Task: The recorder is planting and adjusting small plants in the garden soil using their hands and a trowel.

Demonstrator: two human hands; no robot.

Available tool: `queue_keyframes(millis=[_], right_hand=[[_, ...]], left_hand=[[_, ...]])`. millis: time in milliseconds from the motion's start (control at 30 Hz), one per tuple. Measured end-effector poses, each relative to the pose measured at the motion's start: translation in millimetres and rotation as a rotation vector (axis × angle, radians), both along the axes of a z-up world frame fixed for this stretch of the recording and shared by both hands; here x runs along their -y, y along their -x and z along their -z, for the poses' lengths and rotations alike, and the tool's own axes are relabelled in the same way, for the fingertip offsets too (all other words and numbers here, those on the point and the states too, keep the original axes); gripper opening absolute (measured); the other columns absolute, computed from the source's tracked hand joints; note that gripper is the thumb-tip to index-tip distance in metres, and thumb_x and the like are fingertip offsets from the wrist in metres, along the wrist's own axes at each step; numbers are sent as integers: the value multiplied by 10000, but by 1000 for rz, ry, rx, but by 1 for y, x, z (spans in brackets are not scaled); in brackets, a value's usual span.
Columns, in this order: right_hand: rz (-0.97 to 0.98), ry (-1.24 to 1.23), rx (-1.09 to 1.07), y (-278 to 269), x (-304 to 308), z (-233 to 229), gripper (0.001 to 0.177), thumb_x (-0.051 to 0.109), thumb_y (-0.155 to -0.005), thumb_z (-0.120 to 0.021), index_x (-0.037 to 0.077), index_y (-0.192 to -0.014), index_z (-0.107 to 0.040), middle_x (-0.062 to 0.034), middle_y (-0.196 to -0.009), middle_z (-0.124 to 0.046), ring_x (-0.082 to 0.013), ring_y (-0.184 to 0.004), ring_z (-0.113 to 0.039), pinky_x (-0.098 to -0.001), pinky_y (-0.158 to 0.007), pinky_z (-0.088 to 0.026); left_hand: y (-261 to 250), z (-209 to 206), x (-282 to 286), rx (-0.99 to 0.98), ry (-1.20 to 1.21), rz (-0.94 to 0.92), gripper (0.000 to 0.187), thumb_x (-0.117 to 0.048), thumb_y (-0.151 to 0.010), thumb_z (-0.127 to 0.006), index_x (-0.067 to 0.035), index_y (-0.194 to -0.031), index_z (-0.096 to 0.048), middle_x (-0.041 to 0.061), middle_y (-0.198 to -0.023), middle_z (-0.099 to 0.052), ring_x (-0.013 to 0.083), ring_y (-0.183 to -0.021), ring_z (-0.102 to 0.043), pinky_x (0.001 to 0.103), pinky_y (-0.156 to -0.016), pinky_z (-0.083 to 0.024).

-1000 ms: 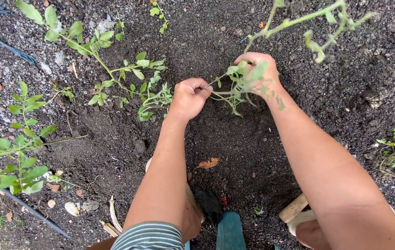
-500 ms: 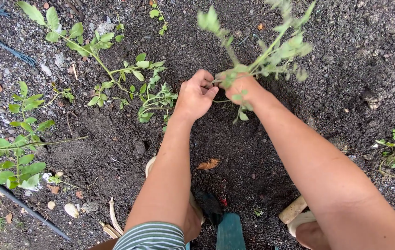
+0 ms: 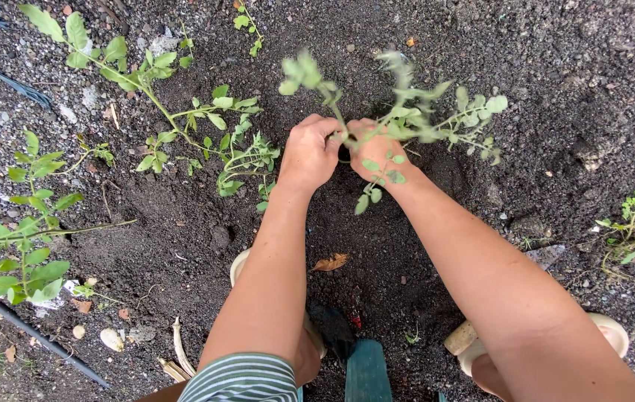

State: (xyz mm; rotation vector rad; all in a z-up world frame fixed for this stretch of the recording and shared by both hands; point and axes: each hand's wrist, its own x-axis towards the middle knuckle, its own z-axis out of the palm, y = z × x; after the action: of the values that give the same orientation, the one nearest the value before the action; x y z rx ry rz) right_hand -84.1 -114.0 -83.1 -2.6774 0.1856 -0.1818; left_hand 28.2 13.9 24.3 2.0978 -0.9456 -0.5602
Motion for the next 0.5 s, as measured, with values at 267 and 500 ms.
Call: queue_keyframes(millis=[267, 500], right_hand=[[967, -752, 119, 99, -11, -24, 125, 9, -905, -616, 25, -1012, -679, -152, -870, -690, -297, -747, -658, -421, -663, -513], [1243, -491, 29, 213, -16, -74, 147, 40, -902, -635, 13, -1039, -680, -117, -925, -745, -245, -856, -728, -355, -807, -582]], left_hand=[[1, 7, -3, 37, 80, 2, 68, -70, -908, -725, -51, -973, -723, 159, -933, -697, 362, -854, -690, 439, -777, -565], [8, -7, -3, 5, -137, 1, 78, -104, -941, -691, -53, -1001, -695, 173, -1023, -715, 385, -893, -673, 493, -789, -536]])
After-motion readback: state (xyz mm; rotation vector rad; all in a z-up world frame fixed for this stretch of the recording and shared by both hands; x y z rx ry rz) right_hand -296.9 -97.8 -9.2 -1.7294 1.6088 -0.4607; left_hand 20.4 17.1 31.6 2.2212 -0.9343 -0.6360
